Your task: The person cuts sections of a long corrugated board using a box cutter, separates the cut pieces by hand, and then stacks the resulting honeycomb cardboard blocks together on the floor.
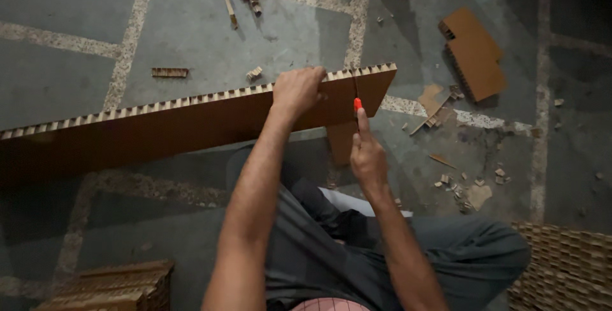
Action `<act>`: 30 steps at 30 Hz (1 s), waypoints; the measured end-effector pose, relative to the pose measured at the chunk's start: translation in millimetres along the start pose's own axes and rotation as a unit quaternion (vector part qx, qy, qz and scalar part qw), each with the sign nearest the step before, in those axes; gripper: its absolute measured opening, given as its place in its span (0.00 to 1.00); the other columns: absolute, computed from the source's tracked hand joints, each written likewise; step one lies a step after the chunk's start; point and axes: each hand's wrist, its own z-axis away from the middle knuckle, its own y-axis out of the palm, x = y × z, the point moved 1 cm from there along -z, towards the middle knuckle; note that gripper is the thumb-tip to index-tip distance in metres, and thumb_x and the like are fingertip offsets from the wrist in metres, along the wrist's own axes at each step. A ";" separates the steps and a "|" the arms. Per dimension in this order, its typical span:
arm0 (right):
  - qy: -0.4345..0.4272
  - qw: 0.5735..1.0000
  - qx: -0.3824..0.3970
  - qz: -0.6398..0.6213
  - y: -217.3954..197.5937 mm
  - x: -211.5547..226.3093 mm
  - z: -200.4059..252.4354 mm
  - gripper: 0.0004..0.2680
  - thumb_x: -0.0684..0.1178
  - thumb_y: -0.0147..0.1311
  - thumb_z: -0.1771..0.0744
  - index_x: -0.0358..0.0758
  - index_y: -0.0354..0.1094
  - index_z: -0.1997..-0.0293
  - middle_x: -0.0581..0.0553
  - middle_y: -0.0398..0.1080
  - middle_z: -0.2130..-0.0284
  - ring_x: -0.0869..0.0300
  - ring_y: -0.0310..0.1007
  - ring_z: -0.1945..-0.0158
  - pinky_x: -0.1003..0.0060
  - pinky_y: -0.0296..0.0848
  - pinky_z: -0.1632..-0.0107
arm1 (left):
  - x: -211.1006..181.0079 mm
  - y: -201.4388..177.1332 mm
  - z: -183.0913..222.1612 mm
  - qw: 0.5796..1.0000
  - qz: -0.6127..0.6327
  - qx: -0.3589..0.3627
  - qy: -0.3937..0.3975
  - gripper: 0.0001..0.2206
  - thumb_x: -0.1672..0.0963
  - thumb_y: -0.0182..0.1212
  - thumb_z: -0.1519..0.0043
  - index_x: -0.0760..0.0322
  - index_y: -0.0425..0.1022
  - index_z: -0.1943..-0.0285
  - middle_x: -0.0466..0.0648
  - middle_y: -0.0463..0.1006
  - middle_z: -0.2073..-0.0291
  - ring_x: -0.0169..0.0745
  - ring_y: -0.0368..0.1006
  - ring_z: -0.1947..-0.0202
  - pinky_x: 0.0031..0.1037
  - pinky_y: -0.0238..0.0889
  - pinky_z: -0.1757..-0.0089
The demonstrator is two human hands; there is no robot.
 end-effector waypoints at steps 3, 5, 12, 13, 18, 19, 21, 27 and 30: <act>0.002 1.000 0.003 0.006 3.4 -2.2 -0.1 0.25 0.45 0.48 0.29 0.63 0.43 0.22 0.30 0.74 0.68 0.34 0.75 0.66 0.41 0.69 0.64 | 0.2 0.7 0.5 1.000 -0.001 -0.002 0.004 0.19 0.48 0.74 0.47 0.58 0.74 0.53 0.50 0.82 0.60 0.54 0.79 0.56 0.45 0.70 0.59; -0.004 1.000 0.004 0.024 3.0 -1.7 -0.8 0.25 0.45 0.48 0.29 0.62 0.43 0.22 0.30 0.74 0.68 0.34 0.75 0.66 0.41 0.68 0.65 | -0.6 -1.0 0.7 1.000 0.003 -0.004 0.004 0.20 0.49 0.74 0.48 0.58 0.74 0.53 0.50 0.82 0.61 0.54 0.79 0.56 0.45 0.70 0.59; -0.007 0.999 0.008 0.049 -2.3 9.0 -4.8 0.25 0.46 0.47 0.28 0.61 0.42 0.21 0.32 0.71 0.72 0.37 0.74 0.71 0.43 0.69 0.68 | -2.7 -7.0 0.6 1.000 0.010 0.008 0.001 0.18 0.50 0.73 0.47 0.59 0.75 0.54 0.50 0.82 0.61 0.54 0.79 0.57 0.45 0.70 0.60; -0.013 0.998 0.004 0.063 -2.2 9.5 -9.2 0.25 0.46 0.48 0.28 0.60 0.42 0.21 0.32 0.71 0.73 0.37 0.74 0.71 0.43 0.69 0.68 | -3.0 -7.3 0.2 1.000 0.008 0.010 0.003 0.18 0.50 0.73 0.47 0.59 0.75 0.54 0.51 0.82 0.61 0.54 0.79 0.57 0.45 0.70 0.60; 0.014 0.998 0.027 0.048 12.6 0.1 -16.5 0.27 0.43 0.48 0.29 0.61 0.40 0.20 0.31 0.71 0.74 0.36 0.73 0.72 0.42 0.68 0.68 | -4.4 -7.1 3.2 1.000 0.008 0.005 0.003 0.16 0.50 0.72 0.44 0.61 0.75 0.55 0.53 0.83 0.62 0.56 0.79 0.57 0.46 0.70 0.60; 0.023 0.998 0.042 0.040 18.2 -7.3 -16.8 0.28 0.42 0.47 0.29 0.60 0.39 0.20 0.30 0.71 0.74 0.37 0.73 0.72 0.42 0.68 0.68 | -3.7 -6.4 2.9 1.000 0.007 0.012 -0.001 0.16 0.50 0.72 0.44 0.61 0.75 0.54 0.53 0.83 0.62 0.55 0.79 0.57 0.46 0.71 0.59; -0.068 0.997 0.003 0.030 31.5 -23.4 -7.7 0.31 0.38 0.47 0.31 0.59 0.36 0.19 0.23 0.71 0.66 0.35 0.74 0.67 0.46 0.72 0.65 | -1.9 -3.2 5.7 1.000 0.011 0.007 -0.002 0.17 0.50 0.72 0.45 0.61 0.75 0.55 0.53 0.82 0.62 0.56 0.79 0.57 0.46 0.70 0.60; -0.022 0.989 0.141 -0.041 66.8 -75.2 37.2 0.27 0.40 0.42 0.29 0.58 0.38 0.19 0.29 0.72 0.46 0.35 0.77 0.58 0.45 0.75 0.56 | -4.5 -10.6 3.4 0.999 0.032 -0.015 -0.004 0.17 0.51 0.72 0.47 0.60 0.75 0.53 0.52 0.82 0.61 0.56 0.78 0.57 0.46 0.70 0.59; -0.227 0.974 -0.014 -0.009 66.9 -98.7 39.3 0.24 0.44 0.39 0.27 0.55 0.37 0.18 0.25 0.69 0.45 0.33 0.76 0.57 0.47 0.76 0.57 | -5.9 -6.2 7.6 1.000 0.018 0.014 -0.003 0.19 0.51 0.72 0.46 0.60 0.74 0.51 0.52 0.82 0.60 0.55 0.79 0.57 0.45 0.71 0.59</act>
